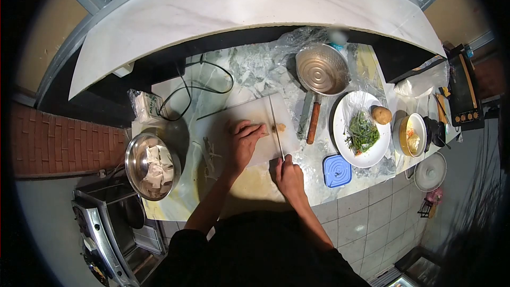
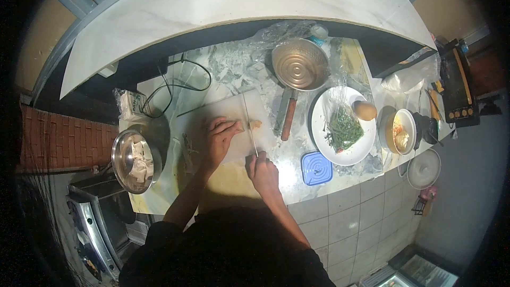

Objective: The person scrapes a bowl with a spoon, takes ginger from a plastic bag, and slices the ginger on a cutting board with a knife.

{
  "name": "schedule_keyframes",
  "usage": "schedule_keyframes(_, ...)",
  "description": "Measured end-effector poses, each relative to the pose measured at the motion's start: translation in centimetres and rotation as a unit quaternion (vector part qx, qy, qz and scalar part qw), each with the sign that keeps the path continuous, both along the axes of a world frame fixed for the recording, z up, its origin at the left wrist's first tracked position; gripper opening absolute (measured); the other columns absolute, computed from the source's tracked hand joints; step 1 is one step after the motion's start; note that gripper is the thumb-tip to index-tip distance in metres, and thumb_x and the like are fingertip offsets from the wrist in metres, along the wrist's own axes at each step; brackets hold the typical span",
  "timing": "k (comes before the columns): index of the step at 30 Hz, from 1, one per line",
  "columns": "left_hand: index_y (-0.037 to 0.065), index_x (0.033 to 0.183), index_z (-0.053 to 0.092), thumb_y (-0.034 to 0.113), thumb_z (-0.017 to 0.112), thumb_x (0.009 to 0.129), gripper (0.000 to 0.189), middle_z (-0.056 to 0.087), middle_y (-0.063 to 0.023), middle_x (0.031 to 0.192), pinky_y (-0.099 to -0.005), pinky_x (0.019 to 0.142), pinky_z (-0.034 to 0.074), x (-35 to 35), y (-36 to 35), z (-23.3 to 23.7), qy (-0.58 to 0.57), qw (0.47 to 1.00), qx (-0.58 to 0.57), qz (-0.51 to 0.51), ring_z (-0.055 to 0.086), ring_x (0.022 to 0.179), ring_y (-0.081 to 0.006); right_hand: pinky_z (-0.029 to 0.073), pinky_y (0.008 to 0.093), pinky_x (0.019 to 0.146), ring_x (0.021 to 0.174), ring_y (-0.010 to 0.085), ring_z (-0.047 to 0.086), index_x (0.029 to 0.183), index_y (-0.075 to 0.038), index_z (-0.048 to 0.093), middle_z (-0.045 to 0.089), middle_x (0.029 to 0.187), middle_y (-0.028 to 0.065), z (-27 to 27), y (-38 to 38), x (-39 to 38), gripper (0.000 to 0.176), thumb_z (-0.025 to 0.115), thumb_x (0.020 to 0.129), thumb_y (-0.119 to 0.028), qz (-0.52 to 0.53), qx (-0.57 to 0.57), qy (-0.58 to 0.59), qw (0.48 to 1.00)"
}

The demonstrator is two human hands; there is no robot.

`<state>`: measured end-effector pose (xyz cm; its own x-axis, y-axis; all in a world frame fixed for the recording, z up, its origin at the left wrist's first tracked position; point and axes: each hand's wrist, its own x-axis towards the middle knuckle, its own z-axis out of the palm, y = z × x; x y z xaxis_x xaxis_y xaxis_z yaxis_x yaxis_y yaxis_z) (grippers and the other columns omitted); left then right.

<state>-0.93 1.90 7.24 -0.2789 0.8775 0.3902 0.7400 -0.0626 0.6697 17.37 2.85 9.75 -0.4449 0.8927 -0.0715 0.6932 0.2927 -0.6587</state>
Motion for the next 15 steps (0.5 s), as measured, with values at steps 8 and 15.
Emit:
schedule_keyframes(8,0.005,0.107,0.07,0.005,0.065,0.081,0.026,0.068,-0.0028,0.102,-0.036,0.094,0.04,0.2,0.1,0.4,0.068,0.998,0.008,0.013,0.053,0.103,-0.0262,0.05,0.0477,0.049,0.055,0.0416,0.062,0.085,0.004,0.048,0.061,0.061,0.0236,0.5,-0.6,-1.3,0.024,0.051,0.095,-0.018,0.022,-0.008,-0.059,0.998)
schedule_keyframes(15,0.007,0.106,0.071,0.007,0.066,0.081,0.026,0.068,0.0007,0.098,-0.0364,0.094,0.036,0.3,0.2,1.3,0.114,0.993,0.019,0.031,0.054,0.101,-0.0233,0.051,0.0478,0.05,0.056,0.0422,0.062,0.089,0.003,0.046,0.06,0.06,0.024,1.3,0.0,-1.4,0.021,0.049,0.095,-0.017,-0.029,-0.033,-0.092,0.995)
